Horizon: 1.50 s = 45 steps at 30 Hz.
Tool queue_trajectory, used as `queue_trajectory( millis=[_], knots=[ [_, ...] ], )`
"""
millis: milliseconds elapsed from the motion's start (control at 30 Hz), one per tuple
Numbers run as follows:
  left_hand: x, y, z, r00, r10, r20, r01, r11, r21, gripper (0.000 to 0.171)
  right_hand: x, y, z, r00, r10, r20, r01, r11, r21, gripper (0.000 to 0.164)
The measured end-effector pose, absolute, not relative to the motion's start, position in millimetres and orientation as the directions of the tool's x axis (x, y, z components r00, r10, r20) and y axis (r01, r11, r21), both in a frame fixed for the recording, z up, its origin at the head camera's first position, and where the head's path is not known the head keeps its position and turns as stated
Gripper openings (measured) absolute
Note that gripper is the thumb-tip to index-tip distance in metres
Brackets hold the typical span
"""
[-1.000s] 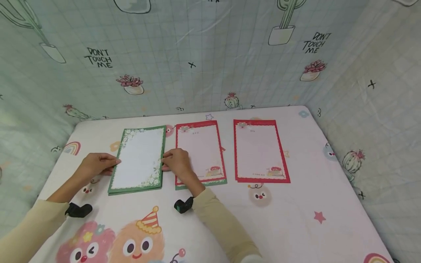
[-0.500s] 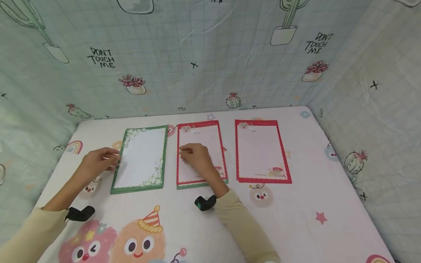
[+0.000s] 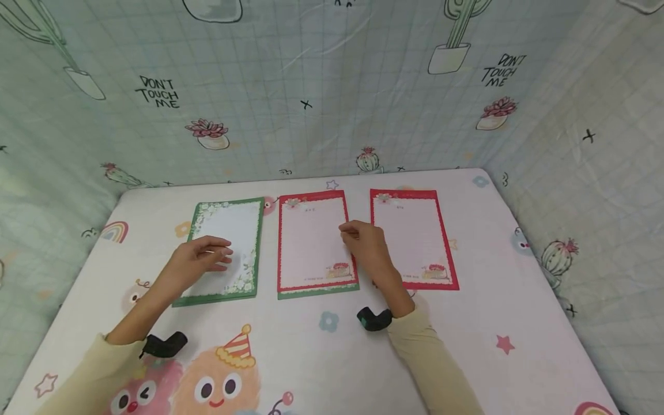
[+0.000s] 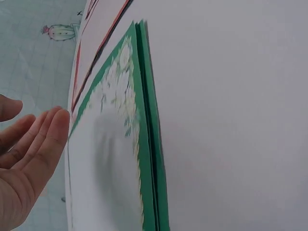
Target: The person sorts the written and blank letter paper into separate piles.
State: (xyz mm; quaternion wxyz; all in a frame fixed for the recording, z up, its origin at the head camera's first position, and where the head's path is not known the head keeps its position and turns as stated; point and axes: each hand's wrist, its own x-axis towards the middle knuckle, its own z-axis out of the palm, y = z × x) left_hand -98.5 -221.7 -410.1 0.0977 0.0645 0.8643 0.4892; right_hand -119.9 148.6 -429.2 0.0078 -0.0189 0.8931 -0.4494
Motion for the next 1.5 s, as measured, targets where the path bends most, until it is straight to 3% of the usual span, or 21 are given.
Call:
queue_trajectory(
  millis=[400, 800, 1100, 1500],
  knots=[
    [-103.1, -166.3, -437.1, -0.948, 0.296, -0.118, 0.045, 0.491, 0.87, 0.029, -115.6, 171.3, -443.2, -0.997, -0.048, -0.063, 0.019, 0.624, -0.781, 0.033],
    [-125.4, -144.4, -441.4, -0.925, 0.292, -0.243, -0.168, 0.259, 0.951, 0.051, -118.3, 171.1, -448.5, -0.997, -0.06, -0.042, -0.002, 0.591, -0.807, 0.032],
    [-132.6, -135.2, -445.2, -0.93, 0.246, -0.272, -0.198, 0.287, 0.937, 0.052, -117.0, 170.4, -449.6, -1.0, -0.029, 0.009, -0.024, 0.589, -0.808, 0.032],
    [-133.6, -126.5, -439.6, -0.95, 0.208, -0.232, -0.149, 0.35, 0.925, 0.042, -114.5, 176.3, -454.6, -0.998, -0.028, -0.063, 0.039, 0.517, -0.855, 0.041]
  ],
)
